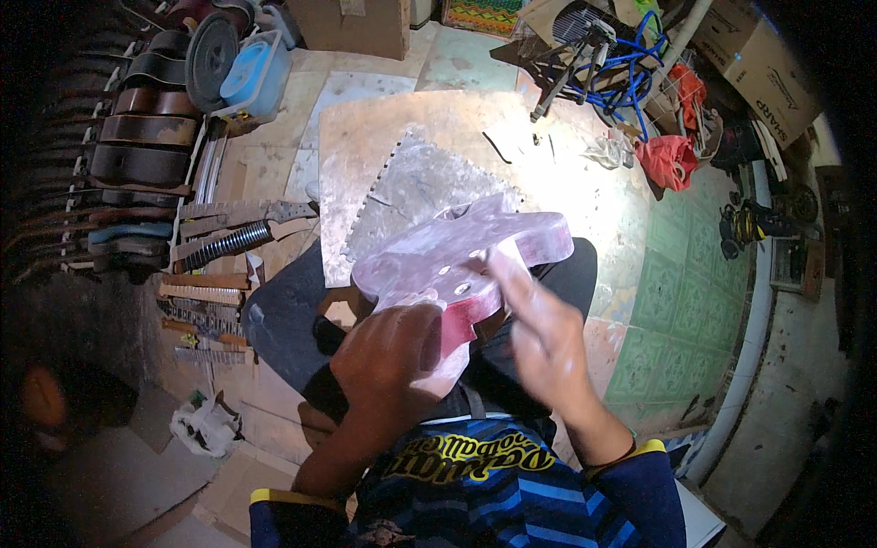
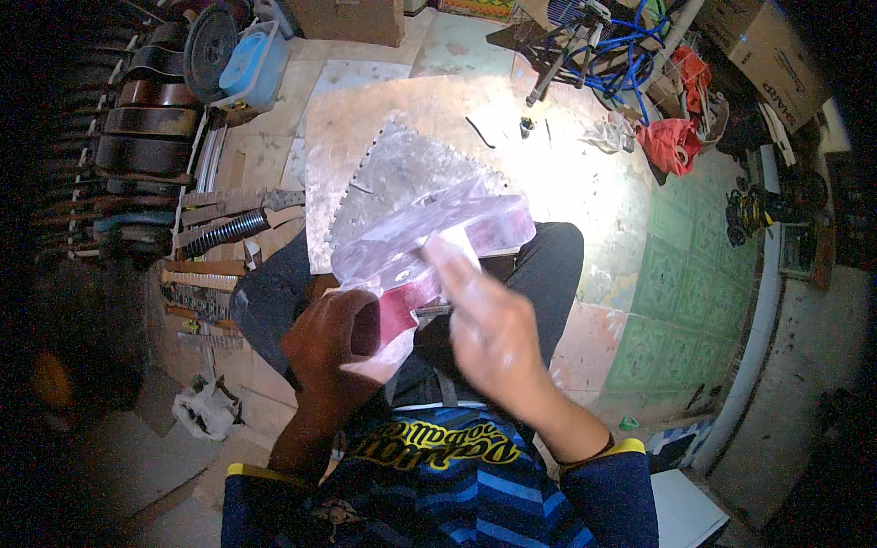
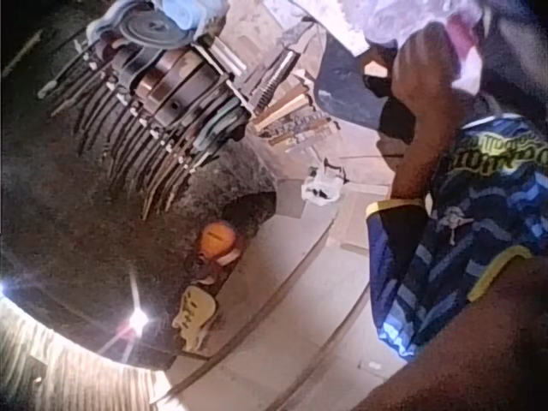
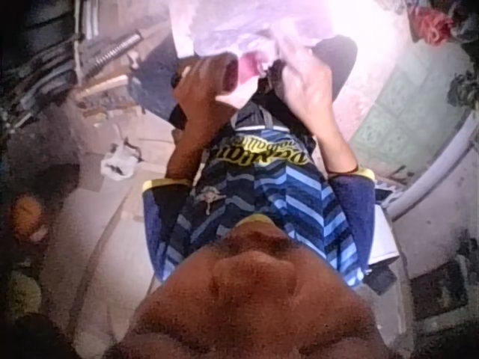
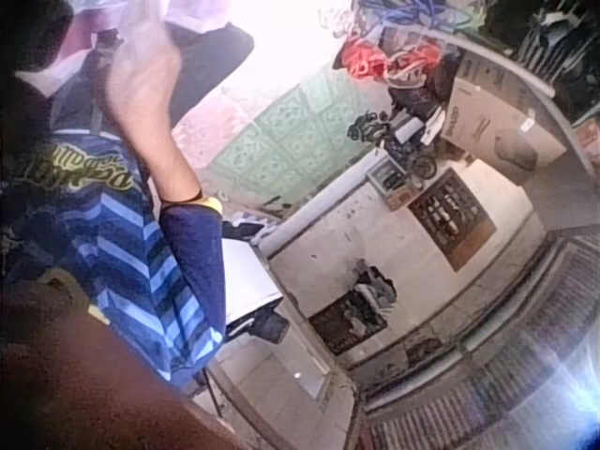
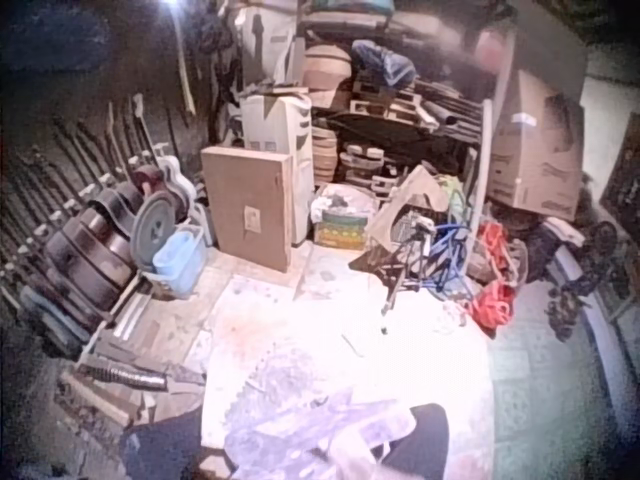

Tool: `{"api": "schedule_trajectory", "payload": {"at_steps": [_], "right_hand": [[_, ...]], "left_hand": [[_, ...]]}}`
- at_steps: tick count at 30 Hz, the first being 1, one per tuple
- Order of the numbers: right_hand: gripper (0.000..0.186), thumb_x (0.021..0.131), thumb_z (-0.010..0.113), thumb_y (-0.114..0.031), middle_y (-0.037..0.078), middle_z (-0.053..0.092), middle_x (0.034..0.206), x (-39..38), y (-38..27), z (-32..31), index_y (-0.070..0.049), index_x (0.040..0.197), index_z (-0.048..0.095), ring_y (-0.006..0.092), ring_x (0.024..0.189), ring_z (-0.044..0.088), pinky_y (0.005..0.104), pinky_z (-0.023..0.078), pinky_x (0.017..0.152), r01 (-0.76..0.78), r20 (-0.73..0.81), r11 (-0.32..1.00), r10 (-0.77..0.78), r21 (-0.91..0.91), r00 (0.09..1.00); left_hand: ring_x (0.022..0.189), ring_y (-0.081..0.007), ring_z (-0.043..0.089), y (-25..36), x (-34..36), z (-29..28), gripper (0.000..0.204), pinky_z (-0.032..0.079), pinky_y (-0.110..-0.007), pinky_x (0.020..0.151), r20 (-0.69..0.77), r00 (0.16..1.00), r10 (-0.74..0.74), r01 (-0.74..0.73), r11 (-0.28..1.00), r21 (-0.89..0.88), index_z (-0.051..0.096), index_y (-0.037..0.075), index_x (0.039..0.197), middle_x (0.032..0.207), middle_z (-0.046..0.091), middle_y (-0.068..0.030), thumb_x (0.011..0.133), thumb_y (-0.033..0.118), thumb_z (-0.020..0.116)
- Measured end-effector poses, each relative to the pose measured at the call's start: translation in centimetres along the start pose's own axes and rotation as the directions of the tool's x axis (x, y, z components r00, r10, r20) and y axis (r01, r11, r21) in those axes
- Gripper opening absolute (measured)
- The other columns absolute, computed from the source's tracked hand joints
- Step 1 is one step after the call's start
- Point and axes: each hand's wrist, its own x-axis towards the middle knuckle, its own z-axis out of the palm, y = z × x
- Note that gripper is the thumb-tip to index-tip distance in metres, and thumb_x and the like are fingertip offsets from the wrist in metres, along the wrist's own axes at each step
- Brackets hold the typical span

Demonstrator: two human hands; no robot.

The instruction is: The person sands the sides and edges of a guitar body with a sanding block.

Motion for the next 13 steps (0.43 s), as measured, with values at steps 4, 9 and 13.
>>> {"api": "schedule_trajectory", "payload": {"at_steps": [4,9,13], "right_hand": [[0.062,0.081,0.046,0.014,0.027,0.058,0.143,-1.1,0.9,0.7,0.001,0.141,0.058,0.0386,0.126,0.064,0.0372,0.052,0.105,0.073,-0.044,0.993,-0.077,-0.092,0.996],[0.07,0.079,0.04,0.008,0.028,0.055,0.147,-1.6,0.2,1.2,0.003,0.148,0.051,0.037,0.142,0.05,0.0368,0.035,0.119,-0.017,-0.046,0.987,0.025,0.162,0.999],[0.07,0.08,0.041,0.008,0.026,0.053,0.151,-1.5,1.9,2.1,0.002,0.149,0.05,0.0377,0.144,0.048,0.036,0.033,0.12,-0.268,-0.011,0.849,0.307,0.455,0.952]], "left_hand": [[0.08,-0.0285,0.071,-0.1,0.1,0.3,0.05,0.056,-0.037,0.07,-0.026,0.999,0.023,-0.023,1.0,0.011,0.067,0.009,0.103,0.091,0.071,-0.0101,0.063,0.021,0.094],[0.084,-0.0304,0.072,-0.1,0.2,0.1,0.05,0.057,-0.039,0.074,-0.014,1.0,0.015,-0.015,0.999,0.038,0.067,0.009,0.104,0.093,0.072,-0.0097,0.063,0.021,0.094],[0.079,-0.0287,0.071,-0.3,0.8,-0.2,0.043,0.055,-0.038,0.068,-0.008,0.996,0.09,-0.088,0.99,0.112,0.068,0.009,0.104,0.088,0.069,-0.0089,0.067,0.019,0.088]]}}
